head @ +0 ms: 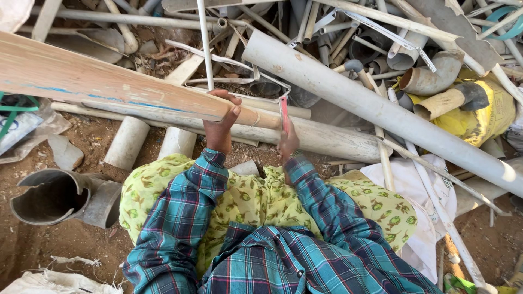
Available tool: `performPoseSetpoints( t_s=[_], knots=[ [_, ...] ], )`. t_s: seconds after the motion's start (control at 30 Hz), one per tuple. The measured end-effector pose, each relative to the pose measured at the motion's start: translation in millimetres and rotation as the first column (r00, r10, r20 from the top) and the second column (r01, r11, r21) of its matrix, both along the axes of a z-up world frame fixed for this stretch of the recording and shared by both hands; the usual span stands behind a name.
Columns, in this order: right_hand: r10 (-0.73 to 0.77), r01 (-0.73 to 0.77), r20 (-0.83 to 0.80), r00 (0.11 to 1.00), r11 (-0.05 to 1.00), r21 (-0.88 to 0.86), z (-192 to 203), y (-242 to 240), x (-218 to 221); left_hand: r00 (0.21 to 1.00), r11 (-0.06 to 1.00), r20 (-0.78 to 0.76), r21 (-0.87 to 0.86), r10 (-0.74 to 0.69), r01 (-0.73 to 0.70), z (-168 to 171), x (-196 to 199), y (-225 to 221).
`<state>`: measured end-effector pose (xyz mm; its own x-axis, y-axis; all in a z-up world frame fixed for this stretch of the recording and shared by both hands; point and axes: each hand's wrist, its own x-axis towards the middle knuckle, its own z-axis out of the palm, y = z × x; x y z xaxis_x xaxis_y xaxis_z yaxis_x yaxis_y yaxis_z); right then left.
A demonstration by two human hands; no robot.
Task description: The person is using a handheld tool to scrape the surface of a beige PVC pipe while sitting on the ground in a pile of scrap materials.
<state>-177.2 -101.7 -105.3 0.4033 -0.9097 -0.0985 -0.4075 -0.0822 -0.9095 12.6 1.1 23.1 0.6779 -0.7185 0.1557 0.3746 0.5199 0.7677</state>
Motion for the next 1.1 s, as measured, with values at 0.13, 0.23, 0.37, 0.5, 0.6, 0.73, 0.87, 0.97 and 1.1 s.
performPoseSetpoints(
  t_s=[0.13, 0.23, 0.37, 0.5, 0.6, 0.73, 0.87, 0.97, 1.1],
  knots=[
    [0.089, -0.089, -0.044, 0.995, 0.996, 0.014, 6, -2, 0, 0.999, 0.999, 0.034, 0.025, -0.03, 0.029, -5, -2, -3],
    [0.196, -0.197, -0.018, 0.98, 0.976, -0.094, 5, 4, -8, 0.999, 0.999, 0.047, 0.036, -0.017, 0.015, -15, -4, 0],
    [-0.027, 0.028, -0.006, 1.0, 0.997, 0.078, 2, 3, -2, 0.999, 0.999, -0.021, 0.002, 0.049, -0.049, -14, 5, -6],
    [0.078, -0.075, -0.066, 0.995, 0.996, 0.051, -4, -7, 1, 0.999, 0.999, -0.032, 0.046, 0.018, -0.017, -15, 4, -8],
    [0.137, -0.138, -0.07, 0.988, 0.99, -0.006, -1, -3, -3, 1.0, 1.0, 0.028, 0.008, 0.007, -0.007, -17, 0, -5],
    [0.013, -0.016, -0.043, 0.999, 0.997, -0.072, 23, 9, -3, 1.0, 1.0, 0.015, 0.0, 0.015, -0.015, -10, 1, -6],
    [0.039, -0.042, 0.024, 0.999, 0.987, 0.153, 41, 13, 3, 0.998, 0.997, 0.033, 0.053, -0.049, 0.048, -5, -1, -9],
    [0.119, -0.116, -0.045, 0.992, 0.991, 0.061, 33, 8, 5, 0.993, 0.996, 0.088, 0.045, -0.081, 0.077, -9, 0, -6],
    [-0.005, 0.005, 0.001, 1.0, 0.995, 0.102, 8, 1, -8, 0.998, 0.998, 0.049, 0.048, -0.037, 0.035, -17, 4, -7]
  ],
)
